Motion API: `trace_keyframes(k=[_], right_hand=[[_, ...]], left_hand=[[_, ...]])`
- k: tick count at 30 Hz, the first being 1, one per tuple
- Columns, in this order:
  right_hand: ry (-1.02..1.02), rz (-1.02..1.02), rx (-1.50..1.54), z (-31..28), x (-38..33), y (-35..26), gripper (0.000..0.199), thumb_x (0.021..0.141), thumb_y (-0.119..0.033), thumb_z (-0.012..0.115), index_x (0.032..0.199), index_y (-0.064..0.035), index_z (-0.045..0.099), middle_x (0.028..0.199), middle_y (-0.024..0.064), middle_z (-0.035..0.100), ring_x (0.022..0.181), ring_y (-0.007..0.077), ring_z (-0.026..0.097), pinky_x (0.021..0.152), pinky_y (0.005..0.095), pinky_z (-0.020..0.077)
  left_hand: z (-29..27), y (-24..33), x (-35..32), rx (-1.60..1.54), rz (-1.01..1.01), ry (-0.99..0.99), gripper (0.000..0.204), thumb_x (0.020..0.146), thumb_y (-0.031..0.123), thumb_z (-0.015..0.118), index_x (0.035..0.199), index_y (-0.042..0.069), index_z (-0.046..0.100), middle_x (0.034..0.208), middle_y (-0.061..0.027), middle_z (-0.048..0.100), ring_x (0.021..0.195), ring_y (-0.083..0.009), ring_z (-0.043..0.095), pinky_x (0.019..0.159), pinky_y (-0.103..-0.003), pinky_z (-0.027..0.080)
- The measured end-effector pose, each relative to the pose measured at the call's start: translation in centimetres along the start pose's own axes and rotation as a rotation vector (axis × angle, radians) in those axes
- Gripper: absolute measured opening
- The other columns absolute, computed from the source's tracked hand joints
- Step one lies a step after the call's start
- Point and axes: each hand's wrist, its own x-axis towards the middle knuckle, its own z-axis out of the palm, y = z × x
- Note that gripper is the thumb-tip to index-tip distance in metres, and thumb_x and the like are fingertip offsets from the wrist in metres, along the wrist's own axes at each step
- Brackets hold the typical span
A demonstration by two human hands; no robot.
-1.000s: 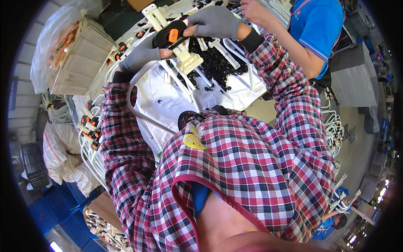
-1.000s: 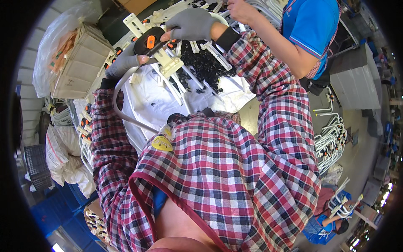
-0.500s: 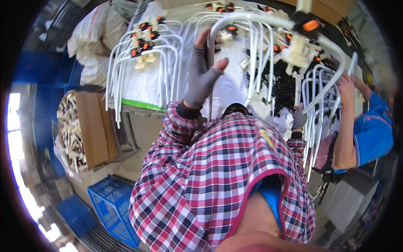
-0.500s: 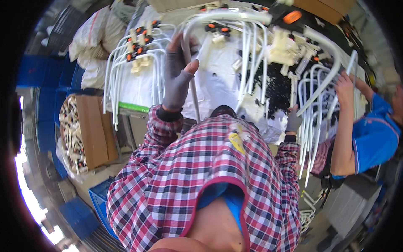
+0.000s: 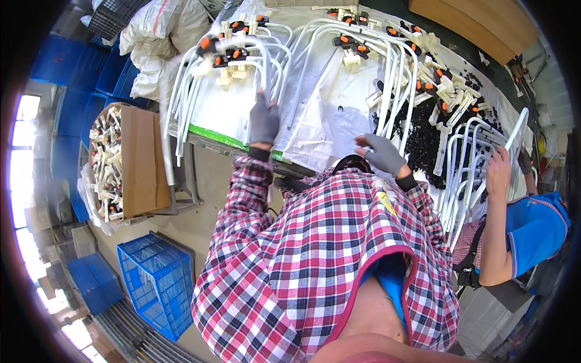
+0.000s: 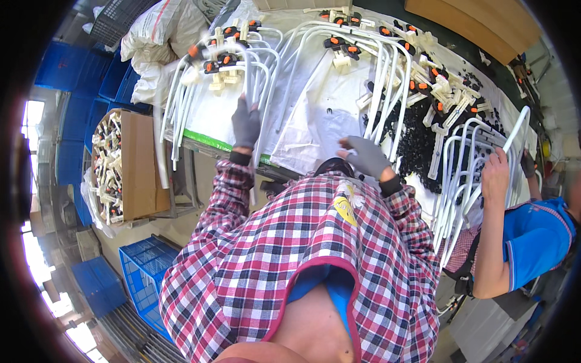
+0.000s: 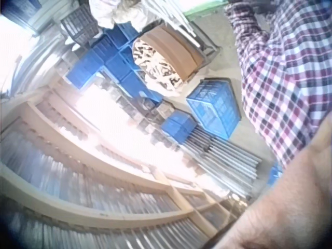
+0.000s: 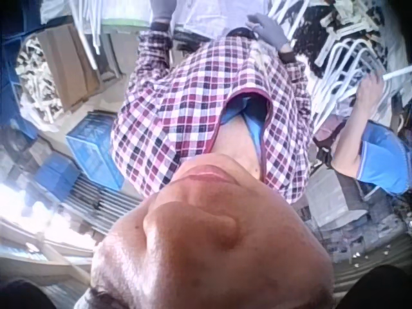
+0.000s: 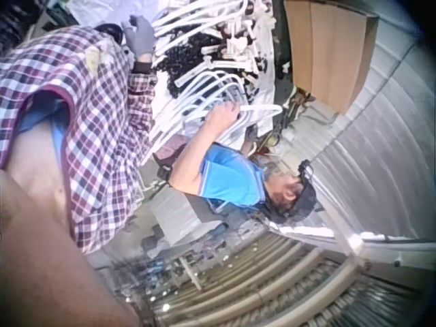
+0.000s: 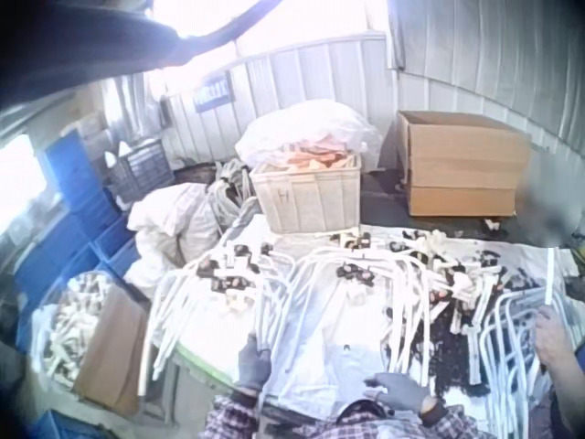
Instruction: The person repeatedly picks white plastic rods and small connectors from a table, joins them by hand, and places the assembled units into a blue basket. The person also gathers loose connectors from a cardboard box and adds them to the pile on the table.
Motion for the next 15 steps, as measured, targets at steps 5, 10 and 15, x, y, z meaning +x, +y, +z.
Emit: trace_keyframes(k=[5, 10, 15], right_hand=[[0.216, 0.219, 0.191, -0.4, -2.6, 4.3, 0.034, 0.091, -0.026, 0.067, 0.114, -0.0005, 0.067, 0.098, 0.0118, 0.072, 0.089, 0.0187, 0.069, 0.081, 0.0292, 0.0524], [0.315, 0.25, 0.248, -1.2, -4.8, 5.8, 0.031, 0.092, -0.023, 0.066, 0.114, -0.0011, 0.067, 0.097, 0.0105, 0.072, 0.087, 0.0172, 0.068, 0.079, 0.0287, 0.0519], [0.554, 0.229, 0.264, -1.0, -6.9, 9.1, 0.028, 0.092, -0.023, 0.066, 0.109, -0.0014, 0.066, 0.093, 0.0103, 0.071, 0.085, 0.018, 0.067, 0.076, 0.0304, 0.0521]], left_hand=[[-0.1, -10.2, -5.0, 0.358, -0.008, -0.314, 0.05, 0.093, 0.023, 0.055, 0.138, 0.001, 0.049, 0.087, -0.0255, 0.067, 0.078, -0.0448, 0.065, 0.07, -0.053, 0.05], [2.4, -8.7, -3.3, 0.421, -0.086, -0.33, 0.05, 0.094, 0.024, 0.054, 0.139, 0.003, 0.049, 0.092, -0.0254, 0.067, 0.082, -0.0415, 0.066, 0.073, -0.052, 0.051], [2.9, -9.9, -4.1, 0.456, -0.026, -0.15, 0.046, 0.092, 0.022, 0.057, 0.136, 0.007, 0.051, 0.108, -0.0184, 0.065, 0.097, -0.0402, 0.062, 0.083, -0.049, 0.049]])
